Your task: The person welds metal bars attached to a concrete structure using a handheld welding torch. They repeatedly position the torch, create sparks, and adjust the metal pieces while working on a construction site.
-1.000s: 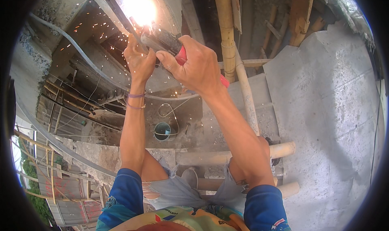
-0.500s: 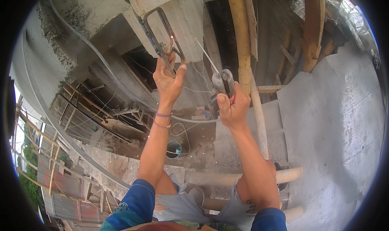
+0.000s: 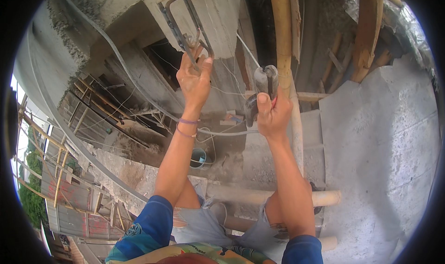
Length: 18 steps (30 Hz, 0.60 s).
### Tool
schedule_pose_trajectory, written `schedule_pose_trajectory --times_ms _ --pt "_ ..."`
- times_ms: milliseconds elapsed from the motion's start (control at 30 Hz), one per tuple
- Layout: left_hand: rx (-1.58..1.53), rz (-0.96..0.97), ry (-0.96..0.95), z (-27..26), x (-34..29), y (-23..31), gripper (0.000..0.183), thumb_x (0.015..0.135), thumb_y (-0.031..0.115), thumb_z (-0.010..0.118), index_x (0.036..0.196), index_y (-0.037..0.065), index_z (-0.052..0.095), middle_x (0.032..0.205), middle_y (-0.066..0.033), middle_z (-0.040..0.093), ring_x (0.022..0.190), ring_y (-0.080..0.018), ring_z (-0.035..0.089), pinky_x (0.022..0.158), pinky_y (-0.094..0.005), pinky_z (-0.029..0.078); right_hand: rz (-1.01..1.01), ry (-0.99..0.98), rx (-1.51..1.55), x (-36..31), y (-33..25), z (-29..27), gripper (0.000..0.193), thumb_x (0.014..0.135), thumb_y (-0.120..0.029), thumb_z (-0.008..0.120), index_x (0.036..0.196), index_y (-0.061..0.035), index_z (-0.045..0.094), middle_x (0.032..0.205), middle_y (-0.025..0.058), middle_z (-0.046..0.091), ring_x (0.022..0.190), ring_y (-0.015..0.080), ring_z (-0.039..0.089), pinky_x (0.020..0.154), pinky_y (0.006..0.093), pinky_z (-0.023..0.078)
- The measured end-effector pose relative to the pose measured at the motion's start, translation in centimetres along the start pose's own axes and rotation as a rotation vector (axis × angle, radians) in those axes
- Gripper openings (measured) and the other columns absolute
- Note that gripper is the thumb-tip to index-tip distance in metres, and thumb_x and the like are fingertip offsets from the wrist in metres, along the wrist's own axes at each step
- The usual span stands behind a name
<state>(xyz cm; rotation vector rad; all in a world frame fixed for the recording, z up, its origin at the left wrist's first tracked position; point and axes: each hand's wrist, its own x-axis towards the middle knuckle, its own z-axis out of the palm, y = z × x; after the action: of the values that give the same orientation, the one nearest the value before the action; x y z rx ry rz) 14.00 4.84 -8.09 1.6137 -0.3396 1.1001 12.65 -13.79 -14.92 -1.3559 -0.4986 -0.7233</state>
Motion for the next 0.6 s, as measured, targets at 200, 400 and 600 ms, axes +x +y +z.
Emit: schedule_pose_trajectory --times_ms 200,400,600 --pt "0.038 0.074 0.006 -0.5 0.2 -0.6 0.041 0.087 0.003 0.069 0.125 -0.005 0.057 0.122 -0.0112 0.058 0.114 -0.0223 0.058 0.1 -0.0357 0.048 -0.022 -0.027 0.023 0.0 -0.6 0.1 0.06 0.093 -0.058 0.059 0.093 0.0025 0.062 0.059 -0.0033 0.044 0.055 0.0067 0.04 0.05 0.024 0.032" --pt "0.093 0.094 0.038 -0.2 -0.2 -0.8 0.042 0.086 0.0 0.069 0.125 -0.006 0.057 0.121 -0.0134 0.059 0.114 -0.0223 0.058 0.1 -0.0338 0.046 -0.014 -0.038 0.001 0.1 -0.6 0.1 0.059 0.092 -0.058 0.06 0.088 0.0007 0.06 0.058 -0.0029 0.043 0.054 0.0067 0.039 0.049 0.0241 0.031" --pt "-0.009 0.045 0.033 -0.1 -0.9 -0.3 0.044 0.087 -0.001 0.067 0.129 -0.009 0.055 0.131 -0.0174 0.058 0.125 -0.0243 0.054 0.109 -0.038 0.04 0.005 -0.028 0.003 -0.8 -0.8 -0.2 0.058 0.092 -0.058 0.061 0.085 -0.0002 0.059 0.057 -0.0029 0.043 0.054 0.0068 0.038 0.049 0.0253 0.031"
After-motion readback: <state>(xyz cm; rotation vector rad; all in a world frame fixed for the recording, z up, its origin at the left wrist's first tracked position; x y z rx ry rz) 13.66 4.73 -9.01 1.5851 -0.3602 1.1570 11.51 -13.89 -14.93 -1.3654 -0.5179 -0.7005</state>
